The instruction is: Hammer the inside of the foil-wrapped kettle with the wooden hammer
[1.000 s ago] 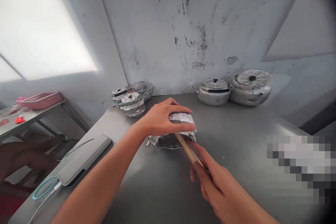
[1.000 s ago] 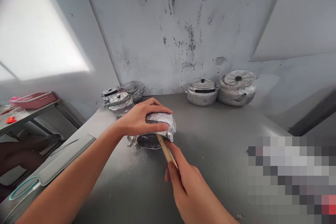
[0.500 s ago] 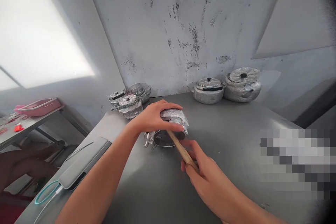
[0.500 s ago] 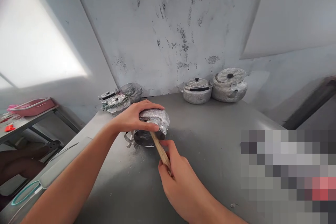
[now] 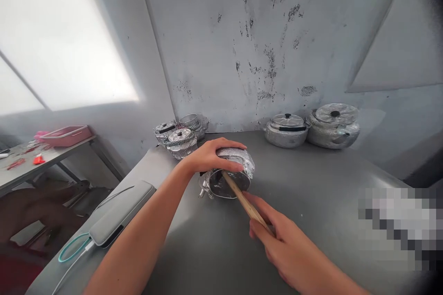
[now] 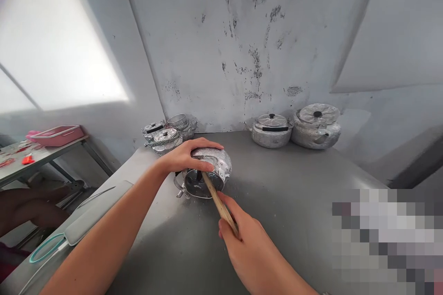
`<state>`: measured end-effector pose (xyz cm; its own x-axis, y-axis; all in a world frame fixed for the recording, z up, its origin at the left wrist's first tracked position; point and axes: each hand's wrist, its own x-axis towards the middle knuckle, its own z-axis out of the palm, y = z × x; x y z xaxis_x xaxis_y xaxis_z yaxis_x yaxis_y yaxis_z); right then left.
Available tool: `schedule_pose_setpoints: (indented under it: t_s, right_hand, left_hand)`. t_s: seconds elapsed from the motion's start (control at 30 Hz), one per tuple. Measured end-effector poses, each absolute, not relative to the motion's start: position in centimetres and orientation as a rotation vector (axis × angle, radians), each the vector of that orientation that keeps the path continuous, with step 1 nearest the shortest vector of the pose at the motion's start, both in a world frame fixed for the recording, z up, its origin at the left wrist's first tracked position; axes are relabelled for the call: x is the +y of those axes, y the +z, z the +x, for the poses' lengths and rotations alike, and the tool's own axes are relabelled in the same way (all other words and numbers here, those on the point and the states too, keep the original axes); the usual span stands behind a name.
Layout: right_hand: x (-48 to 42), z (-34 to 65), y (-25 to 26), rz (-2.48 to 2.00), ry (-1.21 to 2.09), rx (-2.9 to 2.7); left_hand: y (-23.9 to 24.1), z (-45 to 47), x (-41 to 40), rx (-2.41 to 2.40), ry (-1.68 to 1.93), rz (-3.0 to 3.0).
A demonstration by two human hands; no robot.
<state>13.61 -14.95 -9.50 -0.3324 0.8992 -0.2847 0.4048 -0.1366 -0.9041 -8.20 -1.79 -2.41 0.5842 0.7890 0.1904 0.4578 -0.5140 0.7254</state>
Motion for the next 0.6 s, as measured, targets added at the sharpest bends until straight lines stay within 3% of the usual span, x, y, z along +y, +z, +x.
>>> schedule_pose_setpoints:
  t_s: [0.6]
  right_hand:
    - [-16.2, 13.3, -11.4, -1.438, 1.116, -1.845]
  left_hand:
    - [-2.1, -7.5, -2.4, 0.988, 0.684, 2.218]
